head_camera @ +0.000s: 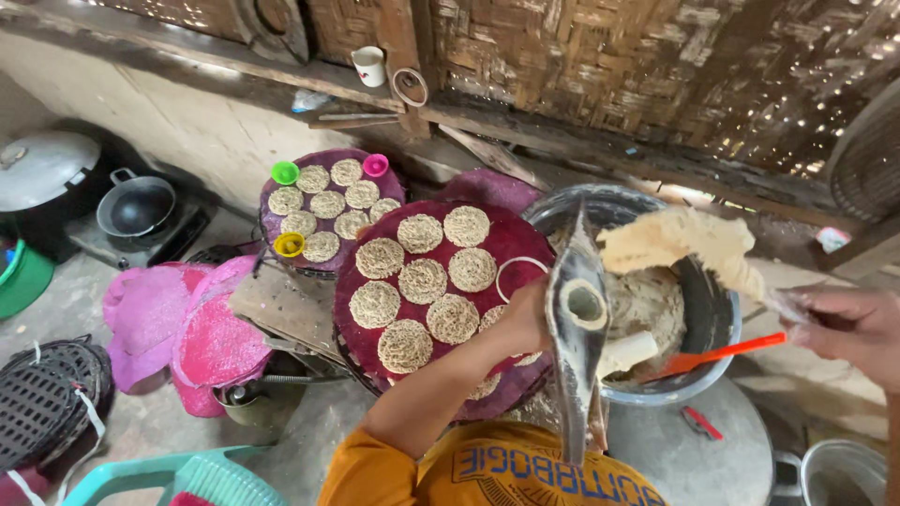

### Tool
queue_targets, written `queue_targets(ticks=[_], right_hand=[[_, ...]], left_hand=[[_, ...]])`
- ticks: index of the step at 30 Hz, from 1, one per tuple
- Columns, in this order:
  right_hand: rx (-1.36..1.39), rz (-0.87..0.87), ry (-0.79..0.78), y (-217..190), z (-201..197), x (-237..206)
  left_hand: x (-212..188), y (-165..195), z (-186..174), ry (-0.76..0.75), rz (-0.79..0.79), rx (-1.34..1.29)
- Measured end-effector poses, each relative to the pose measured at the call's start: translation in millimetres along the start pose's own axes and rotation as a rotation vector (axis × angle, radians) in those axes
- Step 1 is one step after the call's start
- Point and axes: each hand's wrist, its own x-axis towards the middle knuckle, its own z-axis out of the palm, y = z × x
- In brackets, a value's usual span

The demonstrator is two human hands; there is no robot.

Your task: The person scoops dough from a large basin into a handheld wooden press and squeezes the press to extrude round dough discs onto a round tray, placing each disc by hand. They repeat this across the tray, then lift and stack the filled trays of formed crackers.

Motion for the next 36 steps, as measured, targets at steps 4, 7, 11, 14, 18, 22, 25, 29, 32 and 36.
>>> queue_targets(ticks=[4, 7, 11, 14, 18, 22, 25, 29, 32, 36], right_hand=[[-0.252, -0.166, -0.288, -27.4, 32.1, 0.9], [-0.763, 0.032, -0.279, -67.5, 33.2, -7.7], [-1.030, -0.274, -0.263, -137.5, 18.3, 3.0], [-1.229, -0.498, -0.088, -182.2, 39.1, -8.4], [-1.825, -0.474, -0.162, -226.7, 92.9, -37.7], [-1.854, -1.141, 0.024, -224.1, 129.0, -57.1], [-1.566, -1.068, 0.102, -198.6, 105.5, -53.9], [-1.240, -0.846, 0.166, -148.8, 51.8, -41.8], [-1.006, -0.717, 0.192, -113.9, 35.9, -32.0], [-1.123, -0.493, 0.064, -110.7, 26.1, -22.5]], left_hand=[[4.5, 0.8, 0.3, -0.001, 0.021, 0.148], [1.3, 4.3, -5.6, 0.007, 0.038, 0.115], [1.2, 16.9, -3.7, -0.109, 0.154, 0.329], [4.3, 25.5, 5.6, -0.130, 0.183, 0.370], [8.2, 22.0, 16.6, -0.058, 0.265, 0.406], [13.1, 2.2, 12.9, -0.052, 0.116, 0.361], [17.9, -12.7, 5.8, -0.028, 0.090, 0.379], [23.8, -25.7, -8.6, -0.015, -0.106, 0.314], [25.6, -25.7, -6.0, 0.039, -0.181, 0.236], [22.4, -10.6, 15.6, 0.006, -0.025, 0.359]])
